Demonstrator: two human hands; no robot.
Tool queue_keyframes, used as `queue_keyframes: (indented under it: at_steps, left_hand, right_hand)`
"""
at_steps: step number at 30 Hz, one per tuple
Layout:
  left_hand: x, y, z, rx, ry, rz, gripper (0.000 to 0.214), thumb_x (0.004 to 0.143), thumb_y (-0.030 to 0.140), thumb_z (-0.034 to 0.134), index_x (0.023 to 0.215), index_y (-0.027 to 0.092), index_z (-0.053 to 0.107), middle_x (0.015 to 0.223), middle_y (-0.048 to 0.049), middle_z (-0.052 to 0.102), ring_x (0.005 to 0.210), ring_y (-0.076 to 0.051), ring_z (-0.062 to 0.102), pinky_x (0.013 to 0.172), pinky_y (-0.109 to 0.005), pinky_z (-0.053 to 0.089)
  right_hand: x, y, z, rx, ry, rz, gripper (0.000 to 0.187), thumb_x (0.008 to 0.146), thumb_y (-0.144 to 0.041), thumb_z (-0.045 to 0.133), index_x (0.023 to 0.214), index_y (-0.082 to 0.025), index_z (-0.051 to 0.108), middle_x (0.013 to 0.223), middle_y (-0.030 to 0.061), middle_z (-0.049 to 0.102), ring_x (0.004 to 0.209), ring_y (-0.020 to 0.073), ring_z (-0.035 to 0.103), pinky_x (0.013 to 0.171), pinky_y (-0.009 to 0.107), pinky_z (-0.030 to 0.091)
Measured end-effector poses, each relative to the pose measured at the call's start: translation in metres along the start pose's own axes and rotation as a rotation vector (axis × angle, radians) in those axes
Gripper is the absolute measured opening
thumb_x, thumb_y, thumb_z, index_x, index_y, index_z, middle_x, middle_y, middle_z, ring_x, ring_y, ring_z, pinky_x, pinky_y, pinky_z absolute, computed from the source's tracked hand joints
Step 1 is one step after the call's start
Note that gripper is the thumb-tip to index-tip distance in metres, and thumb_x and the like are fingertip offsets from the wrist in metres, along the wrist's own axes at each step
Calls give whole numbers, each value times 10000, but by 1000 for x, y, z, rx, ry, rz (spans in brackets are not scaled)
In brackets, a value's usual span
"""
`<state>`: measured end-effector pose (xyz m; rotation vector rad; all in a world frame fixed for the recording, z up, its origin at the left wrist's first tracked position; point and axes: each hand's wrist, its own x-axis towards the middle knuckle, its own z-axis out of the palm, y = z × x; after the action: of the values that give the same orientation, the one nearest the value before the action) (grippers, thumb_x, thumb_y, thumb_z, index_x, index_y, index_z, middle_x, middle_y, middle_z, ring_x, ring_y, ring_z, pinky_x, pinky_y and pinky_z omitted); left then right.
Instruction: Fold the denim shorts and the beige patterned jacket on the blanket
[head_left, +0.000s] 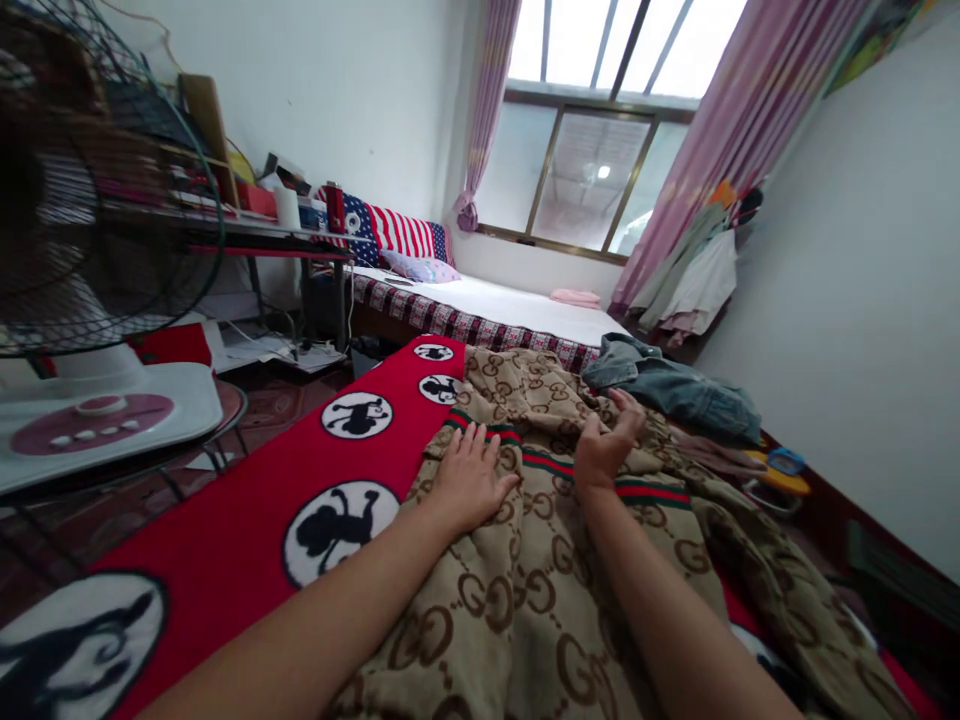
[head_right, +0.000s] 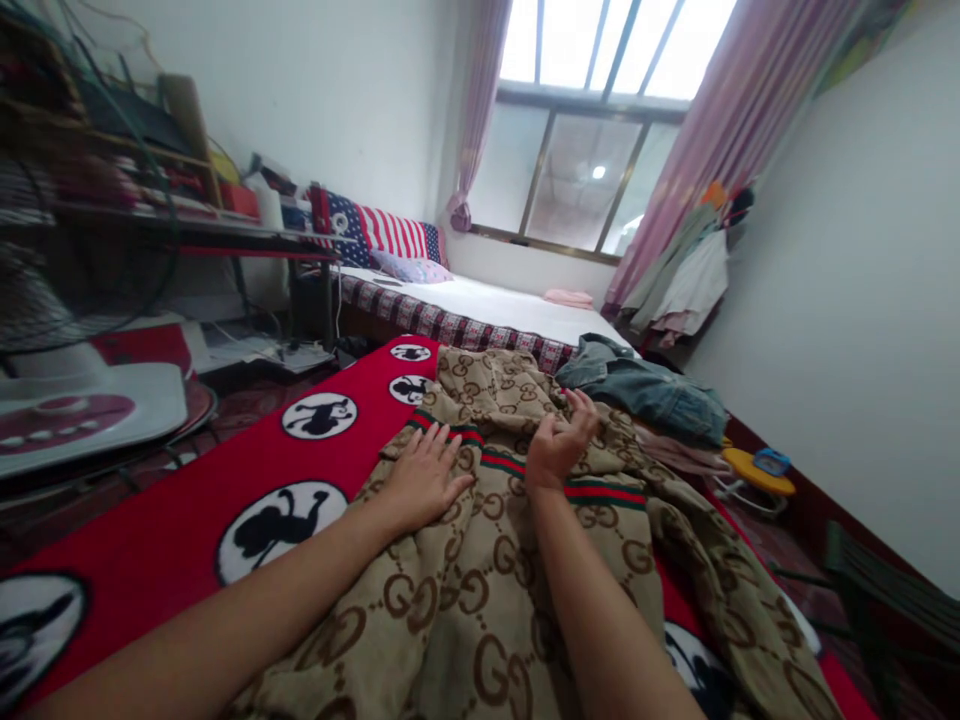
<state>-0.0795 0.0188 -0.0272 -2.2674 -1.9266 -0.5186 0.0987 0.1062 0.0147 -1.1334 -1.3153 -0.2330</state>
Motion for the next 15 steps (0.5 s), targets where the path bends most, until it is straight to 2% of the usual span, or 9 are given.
queue_keyframes:
  at_steps: [3, 5, 7, 9, 12, 15]
  left_hand:
    - [0, 1, 2, -36, 8, -12, 755, 921, 630, 314, 1456, 107, 420, 1527, -187, 327, 1449, -330, 226, 1188, -502, 162]
    - [0, 1, 2, -57, -2, -20, 758, 920, 623, 327, 1454, 93, 419, 1530, -197, 315, 1449, -337, 220, 1189, -507, 162]
    - [0, 2, 1, -74, -3, -26, 759, 918, 619, 337, 1451, 85, 423, 1532, -203, 307, 1452, -338, 210, 1193, -503, 162]
    - [0, 2, 1, -86, 0, -31, 767, 907, 625, 361, 1448, 86, 429, 1532, -205, 305, 1452, -343, 206, 1196, -503, 163]
    - [0, 3, 0, -103, -3, -45, 763, 899, 627, 385, 1454, 104, 423, 1535, -196, 304, 1453, -344, 201, 1196, -517, 155]
    - [0, 3, -1, -128, -13, -60, 743, 913, 609, 379, 1460, 107, 408, 1540, -194, 297, 1459, -338, 181, 1197, -530, 129]
  right_hand:
    - [17, -21, 35, 178, -266, -34, 445, 781, -147, 394, 1210, -159, 512, 1238, 150, 529, 1025, 234, 598, 876, 388, 497]
    - [27, -32, 66, 166, -425, -56, 427, 748, -141, 434, 1158, -129, 556, 1187, 161, 570, 1036, 241, 596, 899, 380, 492]
    - [36, -40, 98, 80, -521, -79, 448, 699, -119, 485, 1134, -102, 590, 1179, 175, 599, 1131, 263, 557, 998, 396, 440]
    - [41, -47, 127, 19, -590, -77, 537, 668, -88, 505, 1201, -87, 574, 1239, 179, 599, 1170, 261, 547, 1043, 391, 407]
    - [43, -51, 161, 16, -701, -36, 685, 662, -63, 533, 1344, -98, 481, 1274, 158, 607, 1088, 229, 612, 958, 333, 470]
    - [46, -45, 183, -4, -824, 39, 736, 660, -110, 620, 1378, -131, 462, 1092, 96, 703, 925, 216, 671, 825, 298, 515]
